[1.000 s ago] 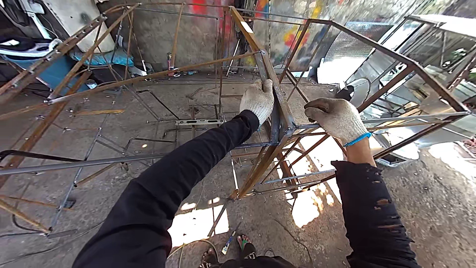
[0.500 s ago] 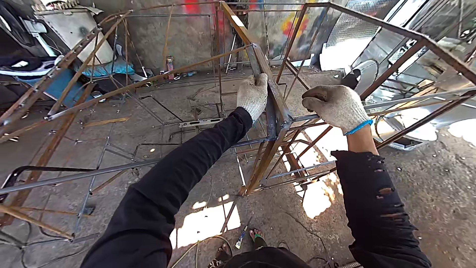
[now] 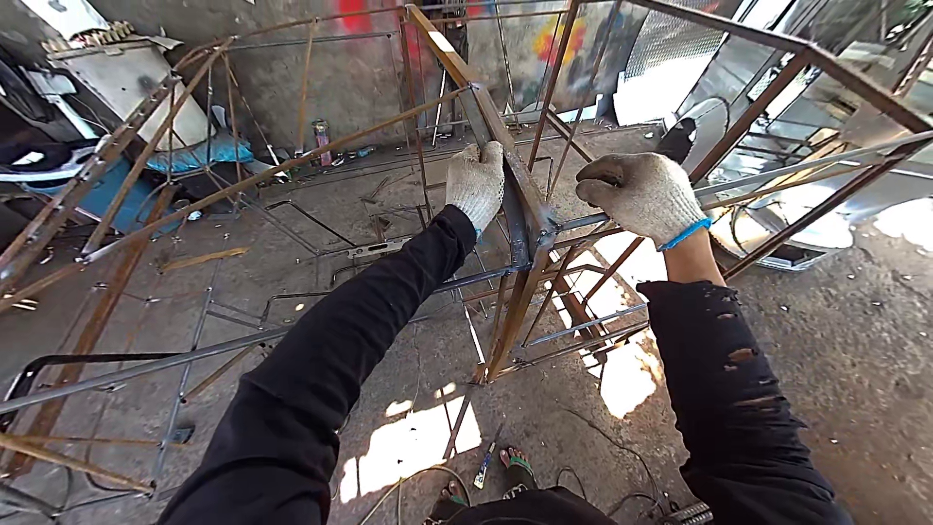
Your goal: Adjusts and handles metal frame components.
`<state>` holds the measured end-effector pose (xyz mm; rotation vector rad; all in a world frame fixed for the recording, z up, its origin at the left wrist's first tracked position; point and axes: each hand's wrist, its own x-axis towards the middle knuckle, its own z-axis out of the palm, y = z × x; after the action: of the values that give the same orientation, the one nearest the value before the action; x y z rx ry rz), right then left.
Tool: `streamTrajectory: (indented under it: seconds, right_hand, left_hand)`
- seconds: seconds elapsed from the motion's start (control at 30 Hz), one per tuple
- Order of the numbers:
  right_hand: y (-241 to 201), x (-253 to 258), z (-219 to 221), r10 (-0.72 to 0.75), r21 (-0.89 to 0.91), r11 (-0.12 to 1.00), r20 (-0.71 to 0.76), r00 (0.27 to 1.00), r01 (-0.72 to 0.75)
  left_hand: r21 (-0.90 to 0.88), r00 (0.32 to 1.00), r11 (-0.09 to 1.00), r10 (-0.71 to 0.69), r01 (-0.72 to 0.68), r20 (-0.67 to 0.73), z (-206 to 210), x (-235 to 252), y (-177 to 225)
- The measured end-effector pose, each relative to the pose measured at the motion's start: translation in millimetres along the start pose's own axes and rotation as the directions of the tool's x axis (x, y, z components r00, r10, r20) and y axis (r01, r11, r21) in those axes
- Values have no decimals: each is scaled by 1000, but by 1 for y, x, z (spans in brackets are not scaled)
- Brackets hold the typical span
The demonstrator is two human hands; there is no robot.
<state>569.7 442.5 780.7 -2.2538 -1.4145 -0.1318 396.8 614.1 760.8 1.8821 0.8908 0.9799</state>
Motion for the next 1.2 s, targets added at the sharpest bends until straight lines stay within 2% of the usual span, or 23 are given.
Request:
streamTrajectory:
  seconds: [0.43,0.5,0.6,0.77,1.0,1.1,1.2]
  right_hand:
    - [0,-5,-1,-24,29,999,-4,1000,24]
    - [2,-12,1,-55,51,997,-33,998,57]
    - [0,-8,-1,-48,34,998,0,999,48]
    - [1,-11,0,-34,36,999,-14,999,34]
    - [2,-18,5,-17,55,998,-41,999,20]
    - [-3,-10,3,-7,42,999,-14,1000,8]
    - [-5,0,-1,19,21,1000,20,1000,-19]
  left_hand:
    - [-61,997,998,20,-25,-70,6,-1,-4]
    - [-79,998,997,6,-11,-61,6,-2,-4]
    - [-85,998,996,-16,11,-58,5,-1,-4]
    - [-215,991,976,-72,47,-112,12,-4,-5]
    - [-327,986,945,-31,-24,-161,18,-3,-11]
    - [-235,989,972,-27,-8,-148,15,-5,-9]
    - [22,997,999,-25,26,-72,4,-4,0]
